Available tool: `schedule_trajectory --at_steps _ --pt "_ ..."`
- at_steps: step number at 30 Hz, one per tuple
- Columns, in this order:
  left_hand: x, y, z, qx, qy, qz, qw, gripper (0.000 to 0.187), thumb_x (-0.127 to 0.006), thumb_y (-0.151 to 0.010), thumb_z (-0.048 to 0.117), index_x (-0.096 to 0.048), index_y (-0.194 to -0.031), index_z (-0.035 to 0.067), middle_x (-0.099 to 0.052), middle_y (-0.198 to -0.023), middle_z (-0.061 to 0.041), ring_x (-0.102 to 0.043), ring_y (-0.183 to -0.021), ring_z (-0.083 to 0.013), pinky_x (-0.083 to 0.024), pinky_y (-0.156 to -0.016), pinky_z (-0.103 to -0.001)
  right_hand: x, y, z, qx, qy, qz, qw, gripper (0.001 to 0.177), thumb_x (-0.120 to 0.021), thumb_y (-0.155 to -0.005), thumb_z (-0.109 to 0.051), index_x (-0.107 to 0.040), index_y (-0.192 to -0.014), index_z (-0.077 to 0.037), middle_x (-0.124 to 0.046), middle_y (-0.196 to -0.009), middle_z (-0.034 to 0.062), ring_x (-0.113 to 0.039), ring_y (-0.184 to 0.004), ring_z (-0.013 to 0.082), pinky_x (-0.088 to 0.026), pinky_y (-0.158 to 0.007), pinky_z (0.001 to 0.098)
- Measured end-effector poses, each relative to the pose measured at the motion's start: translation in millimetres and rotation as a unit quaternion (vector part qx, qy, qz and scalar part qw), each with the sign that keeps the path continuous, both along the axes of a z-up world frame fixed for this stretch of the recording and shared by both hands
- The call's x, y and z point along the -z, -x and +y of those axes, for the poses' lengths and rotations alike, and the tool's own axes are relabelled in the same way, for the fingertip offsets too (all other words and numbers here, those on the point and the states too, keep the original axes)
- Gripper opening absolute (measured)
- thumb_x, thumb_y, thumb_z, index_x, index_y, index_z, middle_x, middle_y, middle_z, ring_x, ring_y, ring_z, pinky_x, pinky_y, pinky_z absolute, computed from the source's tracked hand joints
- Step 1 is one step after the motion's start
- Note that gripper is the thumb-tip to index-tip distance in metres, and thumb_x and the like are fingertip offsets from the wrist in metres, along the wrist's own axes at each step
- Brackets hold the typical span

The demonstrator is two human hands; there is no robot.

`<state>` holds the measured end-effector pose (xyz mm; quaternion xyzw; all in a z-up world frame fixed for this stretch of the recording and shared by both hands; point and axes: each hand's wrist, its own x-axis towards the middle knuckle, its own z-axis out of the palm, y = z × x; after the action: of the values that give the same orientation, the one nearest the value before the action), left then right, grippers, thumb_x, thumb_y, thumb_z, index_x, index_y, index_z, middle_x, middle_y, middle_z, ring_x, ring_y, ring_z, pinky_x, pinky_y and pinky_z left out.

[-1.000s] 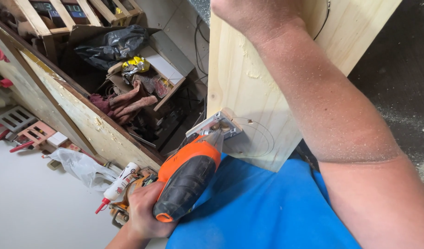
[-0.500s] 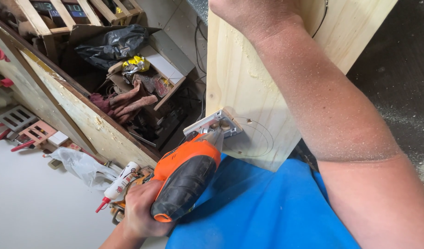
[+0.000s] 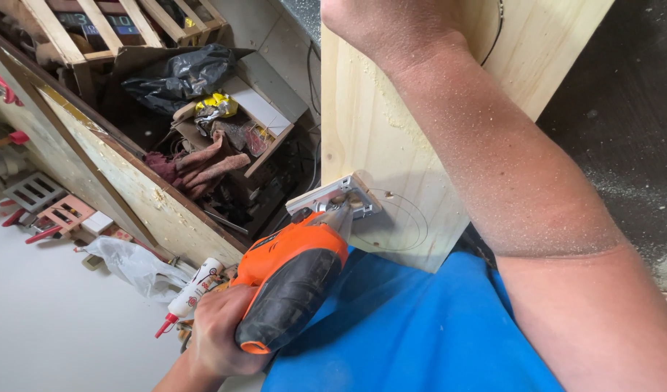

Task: Cutting circular holes in a wooden board using an electric jigsaw.

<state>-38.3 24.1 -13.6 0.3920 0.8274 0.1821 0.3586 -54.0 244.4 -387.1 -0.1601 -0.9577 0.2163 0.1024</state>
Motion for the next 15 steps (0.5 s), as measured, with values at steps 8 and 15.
schedule_trajectory --at_steps 8,15 --pt "-1.5 2.0 5.8 0.0 0.001 0.001 1.0 0.016 -0.061 -0.085 0.02 -0.069 -0.087 0.006 -0.055 -0.063 -0.003 -0.047 -0.047 -0.0215 -0.04 -0.045 -0.033 10.8 -13.6 -3.2 -0.009 0.001 0.001 1.0 0.05 -0.088 -0.112 -0.052 -0.067 -0.106 -0.007 -0.071 -0.106 0.0098 -0.067 -0.097 0.0287 -0.054 -0.08 0.0382" --pt "-3.4 6.3 7.2 0.019 0.009 -0.011 1.0 0.02 -0.058 -0.086 0.02 -0.07 -0.09 0.005 -0.057 -0.064 -0.004 -0.049 -0.048 -0.0238 -0.04 -0.046 -0.035 19.4 -24.0 -6.4 -0.021 0.002 0.004 1.0 0.05 -0.087 -0.112 -0.053 -0.068 -0.104 -0.008 -0.071 -0.104 0.0086 -0.068 -0.095 0.0277 -0.055 -0.078 0.0375"
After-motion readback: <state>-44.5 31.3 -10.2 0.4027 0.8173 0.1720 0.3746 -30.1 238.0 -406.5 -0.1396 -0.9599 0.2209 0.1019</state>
